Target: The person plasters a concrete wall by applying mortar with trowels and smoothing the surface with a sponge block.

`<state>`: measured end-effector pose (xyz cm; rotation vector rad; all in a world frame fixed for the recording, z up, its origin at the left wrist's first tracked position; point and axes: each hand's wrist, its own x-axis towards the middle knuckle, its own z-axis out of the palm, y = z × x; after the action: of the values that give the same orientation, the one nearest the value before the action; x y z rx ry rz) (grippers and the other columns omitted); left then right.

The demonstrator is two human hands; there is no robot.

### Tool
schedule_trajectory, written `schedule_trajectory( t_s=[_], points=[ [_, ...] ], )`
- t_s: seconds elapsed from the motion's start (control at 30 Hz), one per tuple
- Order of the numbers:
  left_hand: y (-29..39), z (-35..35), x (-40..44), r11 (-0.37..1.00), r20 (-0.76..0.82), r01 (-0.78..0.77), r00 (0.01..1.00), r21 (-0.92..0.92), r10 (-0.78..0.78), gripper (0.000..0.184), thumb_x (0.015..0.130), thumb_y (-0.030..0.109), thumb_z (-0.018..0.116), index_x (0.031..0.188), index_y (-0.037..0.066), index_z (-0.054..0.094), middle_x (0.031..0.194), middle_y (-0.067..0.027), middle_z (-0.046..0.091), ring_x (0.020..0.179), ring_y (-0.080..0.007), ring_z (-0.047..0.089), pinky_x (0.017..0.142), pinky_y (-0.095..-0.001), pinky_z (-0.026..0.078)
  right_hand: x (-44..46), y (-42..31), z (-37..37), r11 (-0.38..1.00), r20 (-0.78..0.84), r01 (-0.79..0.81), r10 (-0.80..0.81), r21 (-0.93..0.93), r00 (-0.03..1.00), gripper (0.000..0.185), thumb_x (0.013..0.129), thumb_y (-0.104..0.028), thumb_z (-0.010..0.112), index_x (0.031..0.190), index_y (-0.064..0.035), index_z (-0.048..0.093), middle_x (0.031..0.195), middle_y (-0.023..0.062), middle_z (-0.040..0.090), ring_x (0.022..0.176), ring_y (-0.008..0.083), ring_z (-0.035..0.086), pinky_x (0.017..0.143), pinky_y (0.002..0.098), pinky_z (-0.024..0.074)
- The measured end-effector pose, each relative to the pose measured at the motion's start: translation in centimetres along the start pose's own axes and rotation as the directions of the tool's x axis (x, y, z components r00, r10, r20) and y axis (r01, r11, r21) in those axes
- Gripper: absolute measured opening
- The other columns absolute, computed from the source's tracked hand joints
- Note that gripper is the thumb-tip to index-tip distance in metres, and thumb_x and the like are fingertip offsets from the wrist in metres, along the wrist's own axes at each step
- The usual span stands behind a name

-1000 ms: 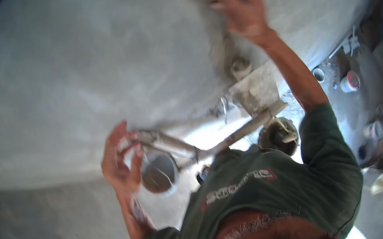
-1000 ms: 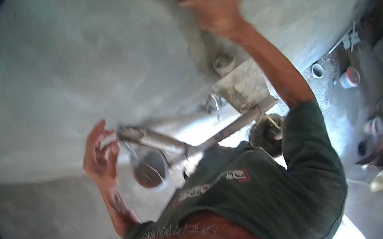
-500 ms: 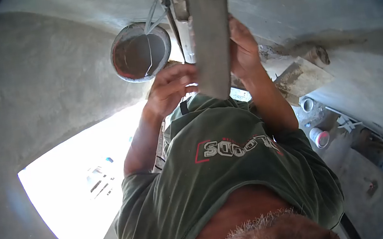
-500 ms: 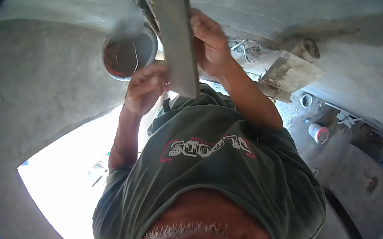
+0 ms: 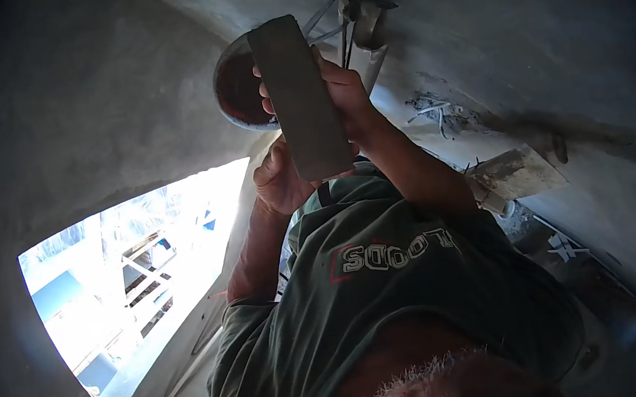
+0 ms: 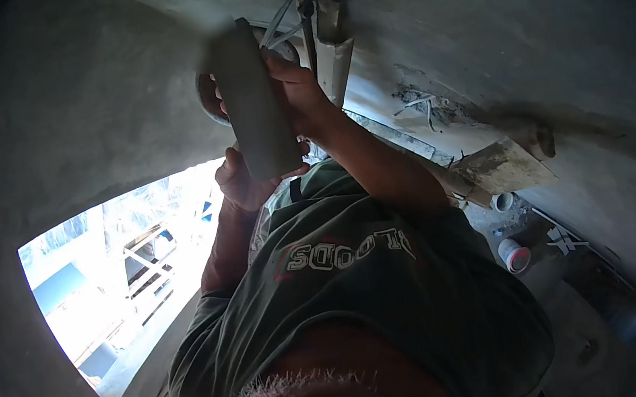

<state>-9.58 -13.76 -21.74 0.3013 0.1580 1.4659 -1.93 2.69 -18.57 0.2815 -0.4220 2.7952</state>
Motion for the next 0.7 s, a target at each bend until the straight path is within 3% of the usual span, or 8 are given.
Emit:
schedule_trajectory(
  t_s=[0.17,0.3,0.4,0.47,0.53,0.6,0.67,0.7],
  points=[
    [0.8,1.6,0.7,0.990,-0.154,0.000,0.988,0.140,0.022,0.072,0.094,0.041,0.068,0.145,-0.002,0.041,0.139,-0.0269,0.052,0.127,-0.0463,0.053,0.104,-0.0592,0.048,-1.1,-0.4,-0.5,0.998,-0.144,0.068,-0.069,-0.016,0.987,0.058,0.099,-0.045,0.059,0.134,0.0004,0.052,0.118,0.0181,0.066,0.101,0.0265,0.069,0.087,0.0393,0.0591],
    [1.3,3.3,1.7,0.887,-0.303,0.101,0.952,0.450,0.045,0.049,0.085,0.001,0.069,0.132,-0.006,0.055,0.119,-0.0161,0.068,0.111,-0.0262,0.066,0.101,-0.0417,0.052,-5.6,-1.1,-0.5,0.933,-0.275,0.210,-0.292,-0.292,0.916,0.046,0.102,-0.037,0.057,0.130,-0.0005,0.058,0.119,0.0153,0.067,0.106,0.0233,0.067,0.091,0.0374,0.0557],
    [0.8,5.0,3.3,0.800,-0.309,0.270,0.944,0.535,-0.111,0.050,0.084,0.002,0.072,0.130,-0.007,0.056,0.120,-0.0149,0.068,0.109,-0.0246,0.066,0.099,-0.0401,0.052,-13.6,-2.5,1.0,0.643,-0.333,0.115,-0.531,-0.757,0.779,0.044,0.104,-0.037,0.056,0.127,0.0009,0.060,0.121,0.0118,0.066,0.109,0.0206,0.064,0.096,0.0373,0.0495],
    [-0.3,5.1,4.6,0.753,-0.312,0.386,0.917,0.533,-0.249,0.048,0.084,0.002,0.072,0.128,-0.007,0.058,0.118,-0.0144,0.068,0.108,-0.0232,0.066,0.097,-0.0382,0.052,-21.7,-3.2,2.2,0.314,-0.400,-0.250,-0.651,-0.916,0.645,0.037,0.104,-0.030,0.056,0.121,0.0021,0.062,0.114,0.0115,0.069,0.102,0.0212,0.067,0.093,0.0381,0.0517],
    [-1.6,5.0,5.9,0.705,-0.319,0.448,0.893,0.549,-0.319,0.044,0.084,0.001,0.072,0.126,-0.006,0.060,0.116,-0.0138,0.069,0.106,-0.0217,0.066,0.096,-0.0360,0.051,-30.5,-2.3,1.6,0.295,-0.565,-0.581,-0.742,-0.758,0.361,0.031,0.100,-0.023,0.059,0.116,0.0028,0.065,0.112,0.0172,0.071,0.098,0.0260,0.069,0.087,0.0401,0.0548],
    [-3.1,5.1,7.7,0.669,-0.314,0.528,0.849,0.522,-0.425,0.042,0.085,0.002,0.072,0.124,-0.006,0.061,0.114,-0.0129,0.070,0.104,-0.0194,0.067,0.096,-0.0344,0.051,-38.0,0.3,0.9,0.046,-0.554,-0.909,-0.805,-0.415,0.213,0.031,0.095,-0.026,0.064,0.109,0.0015,0.068,0.111,0.0216,0.069,0.093,0.0333,0.069,0.082,0.0443,0.0563],
    [-5.3,4.6,10.1,0.529,-0.396,0.673,0.736,0.517,-0.549,0.041,0.085,0.003,0.072,0.124,-0.006,0.061,0.113,-0.0116,0.071,0.103,-0.0177,0.067,0.096,-0.0342,0.051,-43.9,6.1,-0.1,0.004,-0.631,-0.968,-0.758,0.249,-0.165,0.033,0.090,-0.030,0.067,0.103,-0.0002,0.070,0.108,0.0221,0.066,0.094,0.0403,0.065,0.076,0.0496,0.0560],
    [-6.3,5.4,11.3,0.484,-0.421,0.707,0.701,0.515,-0.576,0.038,0.085,0.003,0.073,0.120,-0.005,0.062,0.111,-0.0118,0.071,0.101,-0.0170,0.068,0.094,-0.0328,0.052,-44.6,8.0,-1.0,0.084,-0.610,-0.959,-0.755,0.272,-0.240,0.035,0.089,-0.033,0.068,0.101,-0.0006,0.071,0.106,0.0211,0.065,0.094,0.0410,0.063,0.075,0.0505,0.0554]
  ],
)
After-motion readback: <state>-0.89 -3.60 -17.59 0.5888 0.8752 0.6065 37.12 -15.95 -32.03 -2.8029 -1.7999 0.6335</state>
